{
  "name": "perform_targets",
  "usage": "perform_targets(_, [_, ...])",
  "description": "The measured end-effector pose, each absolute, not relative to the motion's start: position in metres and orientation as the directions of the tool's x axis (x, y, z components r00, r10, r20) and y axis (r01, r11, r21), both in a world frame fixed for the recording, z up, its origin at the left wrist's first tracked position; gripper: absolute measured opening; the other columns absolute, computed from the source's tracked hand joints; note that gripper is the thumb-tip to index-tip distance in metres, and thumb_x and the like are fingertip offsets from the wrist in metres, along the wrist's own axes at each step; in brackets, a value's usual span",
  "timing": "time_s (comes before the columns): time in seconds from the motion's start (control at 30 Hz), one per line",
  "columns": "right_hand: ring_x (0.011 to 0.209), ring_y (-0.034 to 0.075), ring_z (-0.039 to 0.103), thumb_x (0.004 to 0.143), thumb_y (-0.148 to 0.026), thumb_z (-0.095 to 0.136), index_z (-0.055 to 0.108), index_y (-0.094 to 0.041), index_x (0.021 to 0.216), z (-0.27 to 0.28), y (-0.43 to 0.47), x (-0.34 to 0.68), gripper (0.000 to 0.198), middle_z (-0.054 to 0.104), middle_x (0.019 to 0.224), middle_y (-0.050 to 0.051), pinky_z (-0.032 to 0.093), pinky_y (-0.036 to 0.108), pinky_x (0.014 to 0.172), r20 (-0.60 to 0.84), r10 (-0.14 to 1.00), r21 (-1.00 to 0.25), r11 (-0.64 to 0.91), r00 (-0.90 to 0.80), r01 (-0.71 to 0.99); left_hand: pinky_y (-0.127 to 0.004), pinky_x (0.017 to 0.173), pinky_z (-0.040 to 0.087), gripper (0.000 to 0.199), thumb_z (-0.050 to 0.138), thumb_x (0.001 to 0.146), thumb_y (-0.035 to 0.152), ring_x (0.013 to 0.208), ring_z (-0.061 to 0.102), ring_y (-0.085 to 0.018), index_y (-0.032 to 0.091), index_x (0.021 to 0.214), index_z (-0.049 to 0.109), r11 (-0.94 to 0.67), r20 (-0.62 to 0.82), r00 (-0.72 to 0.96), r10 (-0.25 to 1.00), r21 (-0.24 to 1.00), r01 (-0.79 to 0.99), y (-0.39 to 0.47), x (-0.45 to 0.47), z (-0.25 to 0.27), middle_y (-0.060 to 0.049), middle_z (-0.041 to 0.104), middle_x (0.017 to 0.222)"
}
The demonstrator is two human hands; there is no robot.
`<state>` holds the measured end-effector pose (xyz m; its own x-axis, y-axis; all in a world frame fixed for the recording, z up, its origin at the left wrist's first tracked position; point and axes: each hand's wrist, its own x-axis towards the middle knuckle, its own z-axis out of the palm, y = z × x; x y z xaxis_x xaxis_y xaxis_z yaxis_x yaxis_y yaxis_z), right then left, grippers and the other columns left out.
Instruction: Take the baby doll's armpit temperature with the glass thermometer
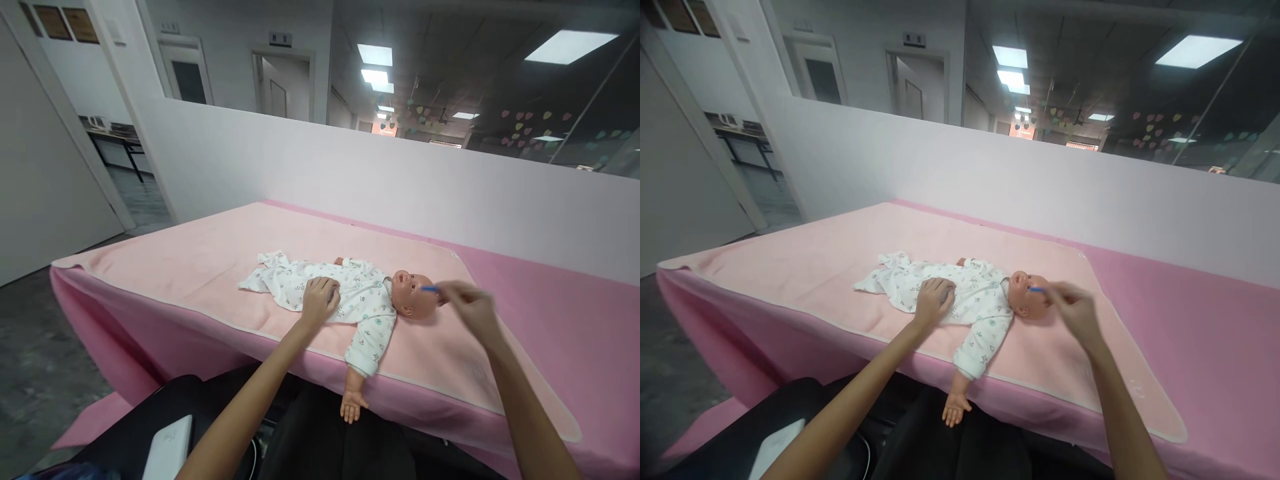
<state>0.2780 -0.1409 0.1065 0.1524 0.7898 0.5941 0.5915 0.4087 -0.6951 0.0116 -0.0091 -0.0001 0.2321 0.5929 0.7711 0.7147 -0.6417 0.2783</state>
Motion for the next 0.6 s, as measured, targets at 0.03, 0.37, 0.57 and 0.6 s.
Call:
perform_targets(0.03, [0.043, 0.006, 0.052, 0.086, -0.036, 0.044, 0.06, -0.017, 0.06, 0.108, -0.142, 0.28, 0.035, 0.057, 0.05, -0.005, 0.046, 0.016, 0.043, 0.622, 0.762, -0.688, 0.426, 0.177, 0.588, -0.033, 0.073, 0.035, 0.012, 0.044, 0.077, 0.017, 0.074, 0.051, -0.018, 0.021, 0.077, 0.055, -0.639, 0.769, 0.231, 0.596, 0.28, 0.716, -0.009, 0.012, 0.0, -0.002, 0.062, 0.078])
perform_targets(0.37, [0.052, 0.009, 0.058, 0.081, -0.03, 0.052, 0.065, -0.019, 0.064, 0.111, -0.168, 0.262, 0.024, 0.063, 0.058, 0.0, 0.051, 0.02, 0.05, 0.729, 0.672, -0.59, 0.523, 0.128, 0.615, -0.032, 0.072, 0.036, 0.014, 0.043, 0.078, 0.016, 0.076, 0.051, -0.018, 0.021, 0.075, 0.056, -0.635, 0.764, 0.227, 0.603, 0.289, 0.716, -0.007, 0.013, -0.003, -0.002, 0.063, 0.079])
perform_targets(0.57, [0.032, 0.005, 0.04, 0.085, -0.025, 0.036, 0.05, -0.023, 0.044, 0.087, -0.165, 0.243, 0.043, 0.048, 0.035, -0.008, 0.033, 0.013, 0.027, 0.708, 0.706, -0.549, 0.556, -0.005, 0.624, -0.034, 0.074, 0.036, 0.013, 0.044, 0.077, 0.016, 0.078, 0.052, -0.019, 0.021, 0.077, 0.056, -0.635, 0.757, 0.228, 0.613, 0.299, 0.713, -0.009, 0.012, -0.002, -0.002, 0.063, 0.08])
perform_targets(0.6, [0.036, 0.005, 0.046, 0.082, -0.028, 0.044, 0.055, -0.021, 0.048, 0.084, -0.164, 0.242, 0.036, 0.053, 0.039, -0.007, 0.039, 0.013, 0.032, 0.687, 0.726, -0.555, 0.555, -0.035, 0.62, -0.034, 0.074, 0.036, 0.013, 0.044, 0.077, 0.016, 0.078, 0.052, -0.019, 0.021, 0.077, 0.056, -0.636, 0.758, 0.228, 0.611, 0.3, 0.711, -0.009, 0.012, -0.002, -0.002, 0.063, 0.08])
